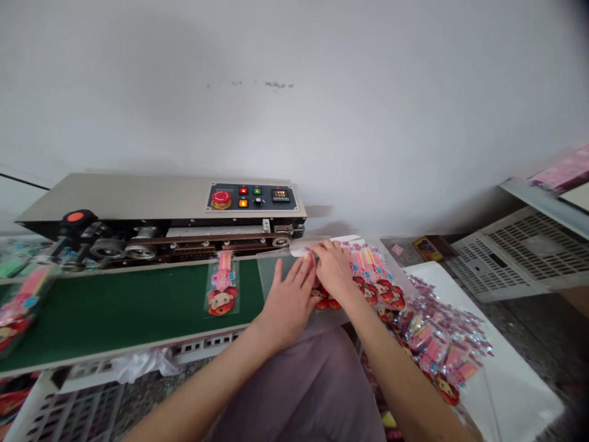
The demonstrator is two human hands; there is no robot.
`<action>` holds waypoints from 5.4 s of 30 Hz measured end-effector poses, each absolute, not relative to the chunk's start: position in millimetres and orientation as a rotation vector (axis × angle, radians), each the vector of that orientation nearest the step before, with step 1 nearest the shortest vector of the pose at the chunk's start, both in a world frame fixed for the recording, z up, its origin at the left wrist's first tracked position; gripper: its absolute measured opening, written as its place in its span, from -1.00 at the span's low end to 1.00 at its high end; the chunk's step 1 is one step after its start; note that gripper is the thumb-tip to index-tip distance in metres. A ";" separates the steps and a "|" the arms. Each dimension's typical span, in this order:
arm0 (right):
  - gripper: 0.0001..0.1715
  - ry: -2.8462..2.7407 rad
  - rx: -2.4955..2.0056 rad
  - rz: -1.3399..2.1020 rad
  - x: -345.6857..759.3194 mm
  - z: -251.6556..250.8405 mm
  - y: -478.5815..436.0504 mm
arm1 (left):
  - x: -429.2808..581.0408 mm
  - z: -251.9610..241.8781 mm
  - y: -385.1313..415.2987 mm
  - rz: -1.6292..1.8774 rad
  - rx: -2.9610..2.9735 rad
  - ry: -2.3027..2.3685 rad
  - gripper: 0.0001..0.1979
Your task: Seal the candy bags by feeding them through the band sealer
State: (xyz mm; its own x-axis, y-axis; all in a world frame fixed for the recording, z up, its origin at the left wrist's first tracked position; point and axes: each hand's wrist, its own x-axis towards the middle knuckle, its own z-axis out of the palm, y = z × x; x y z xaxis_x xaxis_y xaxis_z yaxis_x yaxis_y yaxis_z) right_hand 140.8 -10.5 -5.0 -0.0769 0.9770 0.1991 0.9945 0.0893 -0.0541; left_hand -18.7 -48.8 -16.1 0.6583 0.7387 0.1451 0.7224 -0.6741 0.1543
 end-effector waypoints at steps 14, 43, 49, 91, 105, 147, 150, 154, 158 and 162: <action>-0.56 -2.034 -1.956 -0.269 189.9 -17.0 -69.4 | -3.0 -23.8 -42.8 0.350 2.776 1.145 -0.43; -0.40 -2.026 -2.125 -0.374 161.5 -33.1 -72.8 | -15.5 -33.9 -41.9 0.333 2.769 1.268 -0.44; -0.44 -2.045 -2.091 -0.218 122.8 -17.7 -68.7 | -52.3 -23.1 -43.6 0.198 2.752 1.423 -0.45; -0.40 -1.980 -2.153 -0.221 114.0 -26.2 -64.1 | -59.6 -30.3 -38.5 0.230 2.791 1.414 -0.44; -0.47 -2.052 -2.153 -0.230 149.1 -24.9 -73.9 | -13.4 -34.1 -34.9 0.338 2.782 1.215 -0.43; -0.42 -1.905 -2.266 -0.326 166.9 -29.1 -77.0 | -8.0 -33.0 -28.9 0.393 2.838 1.064 -0.46; -0.43 -1.954 -2.222 -0.286 154.0 -33.0 -78.2 | -17.4 -43.1 -31.0 0.399 2.819 1.177 -0.46; -0.43 -2.014 -2.158 -0.184 120.0 -31.8 -72.0 | -40.9 -40.6 -38.1 0.375 2.790 1.344 -0.46; -0.44 -2.047 -2.103 -0.148 112.5 -17.8 -67.5 | -63.7 -30.9 -41.8 0.276 2.757 1.452 -0.44; -0.48 -1.928 -2.182 -0.280 160.6 -5.8 -78.2 | -70.9 -17.0 -42.4 0.246 2.702 1.569 -0.41</action>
State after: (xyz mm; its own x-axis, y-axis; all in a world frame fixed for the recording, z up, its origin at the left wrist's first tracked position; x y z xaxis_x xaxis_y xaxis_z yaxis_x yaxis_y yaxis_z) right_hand 160.6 -78.2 -5.8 0.1235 0.9512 0.2828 0.9923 -0.1182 -0.0356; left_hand -70.9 -42.4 -17.0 0.4866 0.8636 0.1319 0.8625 -0.4989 0.0850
